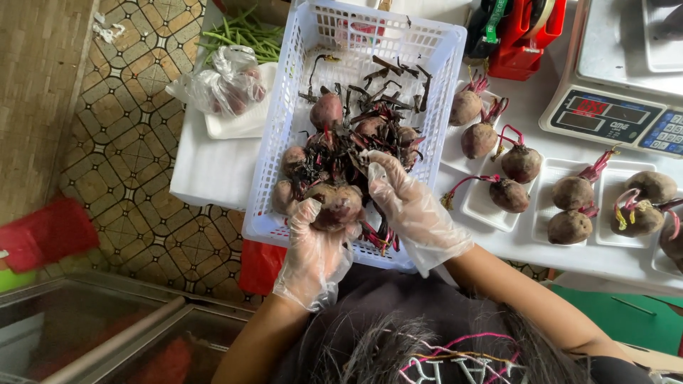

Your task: A person wearing gloves is manually trimming stems and cleaning beets before placing them into a white plastic basket.

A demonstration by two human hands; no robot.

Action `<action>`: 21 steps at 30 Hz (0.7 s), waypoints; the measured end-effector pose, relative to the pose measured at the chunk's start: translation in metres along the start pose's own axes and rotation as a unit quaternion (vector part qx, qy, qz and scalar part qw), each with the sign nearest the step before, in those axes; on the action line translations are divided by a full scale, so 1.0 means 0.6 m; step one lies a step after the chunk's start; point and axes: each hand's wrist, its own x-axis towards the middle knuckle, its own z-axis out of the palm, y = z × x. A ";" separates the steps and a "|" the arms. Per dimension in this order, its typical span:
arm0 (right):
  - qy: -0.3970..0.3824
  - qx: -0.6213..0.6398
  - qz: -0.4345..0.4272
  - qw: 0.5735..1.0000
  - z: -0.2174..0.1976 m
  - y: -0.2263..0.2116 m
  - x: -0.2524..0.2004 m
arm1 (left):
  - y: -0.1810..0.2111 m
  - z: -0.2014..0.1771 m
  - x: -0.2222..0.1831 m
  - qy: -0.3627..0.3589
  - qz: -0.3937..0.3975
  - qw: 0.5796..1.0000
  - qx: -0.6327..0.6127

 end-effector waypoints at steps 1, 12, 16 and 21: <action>-0.001 0.000 0.001 1.000 -0.002 -0.004 0.003 | -0.002 -0.022 0.011 0.001 0.000 1.000 -0.001; -0.119 -0.041 -0.054 0.991 -0.041 -0.048 -0.004 | 0.026 -0.044 0.008 -0.078 -0.028 0.993 0.089; -0.152 -0.051 -0.068 0.985 -0.054 -0.065 0.000 | 0.021 -0.026 -0.005 -0.033 -0.034 0.996 0.076; -0.212 -0.074 -0.096 0.970 -0.059 -0.087 0.005 | 0.029 0.008 -0.029 -0.068 0.094 0.918 0.378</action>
